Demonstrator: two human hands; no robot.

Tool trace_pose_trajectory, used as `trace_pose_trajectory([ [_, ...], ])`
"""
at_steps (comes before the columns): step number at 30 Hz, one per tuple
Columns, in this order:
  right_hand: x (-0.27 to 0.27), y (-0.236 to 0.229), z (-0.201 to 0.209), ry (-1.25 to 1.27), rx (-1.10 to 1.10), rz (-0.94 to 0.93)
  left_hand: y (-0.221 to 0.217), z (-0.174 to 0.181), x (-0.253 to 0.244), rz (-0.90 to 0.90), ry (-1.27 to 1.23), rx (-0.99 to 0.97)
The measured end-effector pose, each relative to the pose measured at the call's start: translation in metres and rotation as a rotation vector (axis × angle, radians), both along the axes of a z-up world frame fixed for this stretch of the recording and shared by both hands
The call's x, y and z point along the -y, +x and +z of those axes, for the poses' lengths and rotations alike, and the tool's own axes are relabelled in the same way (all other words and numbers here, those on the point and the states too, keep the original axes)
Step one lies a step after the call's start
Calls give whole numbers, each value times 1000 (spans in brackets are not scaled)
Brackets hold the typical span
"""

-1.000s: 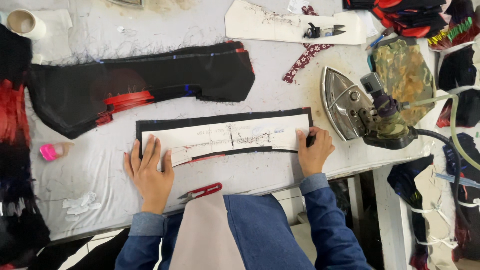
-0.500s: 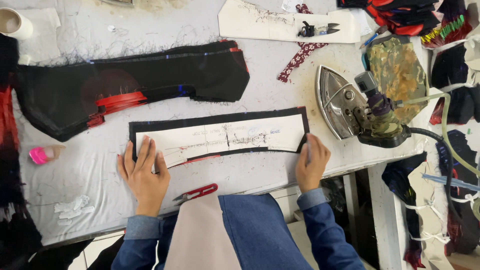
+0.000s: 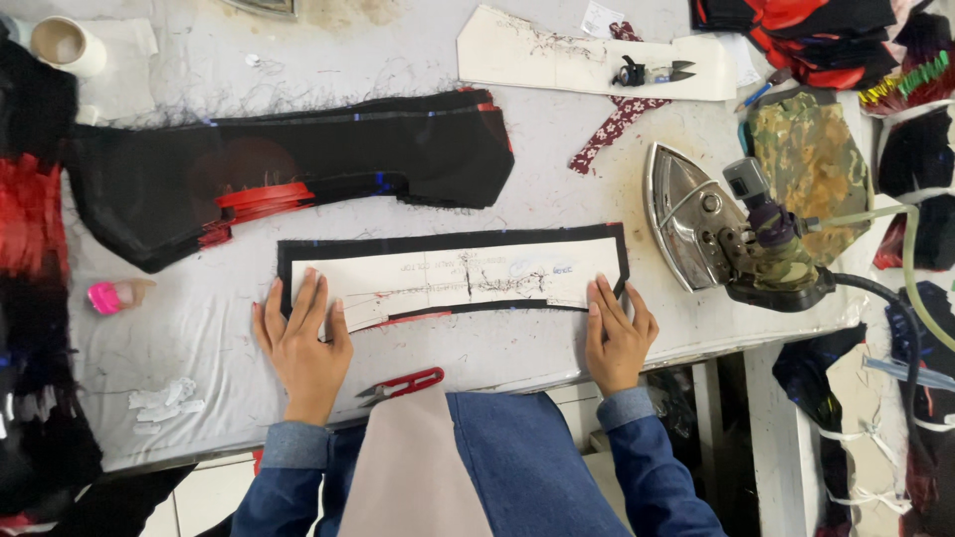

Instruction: The person irons a piece of black fabric with a red and blue design on a white table. They use a paper template to guide the ironing process, placing it on the fabric and pressing it with a steam iron. The person repeats this process for multiple pieces of fabric.

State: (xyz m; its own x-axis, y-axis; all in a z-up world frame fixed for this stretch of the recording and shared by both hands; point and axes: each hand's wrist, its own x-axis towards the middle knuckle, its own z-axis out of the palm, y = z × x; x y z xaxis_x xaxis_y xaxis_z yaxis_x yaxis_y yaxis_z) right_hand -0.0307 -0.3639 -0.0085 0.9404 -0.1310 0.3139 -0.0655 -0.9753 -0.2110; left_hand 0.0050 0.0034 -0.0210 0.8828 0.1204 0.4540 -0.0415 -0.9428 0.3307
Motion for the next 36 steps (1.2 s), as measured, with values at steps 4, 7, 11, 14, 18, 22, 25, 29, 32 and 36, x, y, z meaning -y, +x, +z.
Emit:
trace_pose_trajectory([
  [4,2,-1,-4,-44,14,12,-5,-4,-5,16,-80,34],
  [7,1,-1,-4,-47,6,7,-9,-1,-6,49,-87,34],
  [11,3,-3,-8,-60,1,3,-10,-2,-5,60,-68,22],
  [14,2,-3,-7,-63,-1,-1,-9,0,-5,67,-75,16],
  [18,-1,-3,-6,-63,2,-1,-8,-2,-6,76,-83,10],
  [22,1,-3,-6,-67,4,4,-13,-11,-15,83,-250,42],
  [25,-1,-2,-6,-62,14,7,-24,-15,-26,185,-291,67],
  [29,-2,-2,-5,-65,27,-2,-31,-12,-28,280,-158,-12],
  [32,-3,-1,-3,-68,25,-7,-29,-9,-26,272,-162,-46],
  [36,-5,-1,-2,-63,29,-21,-28,-2,-24,246,-140,-57],
])
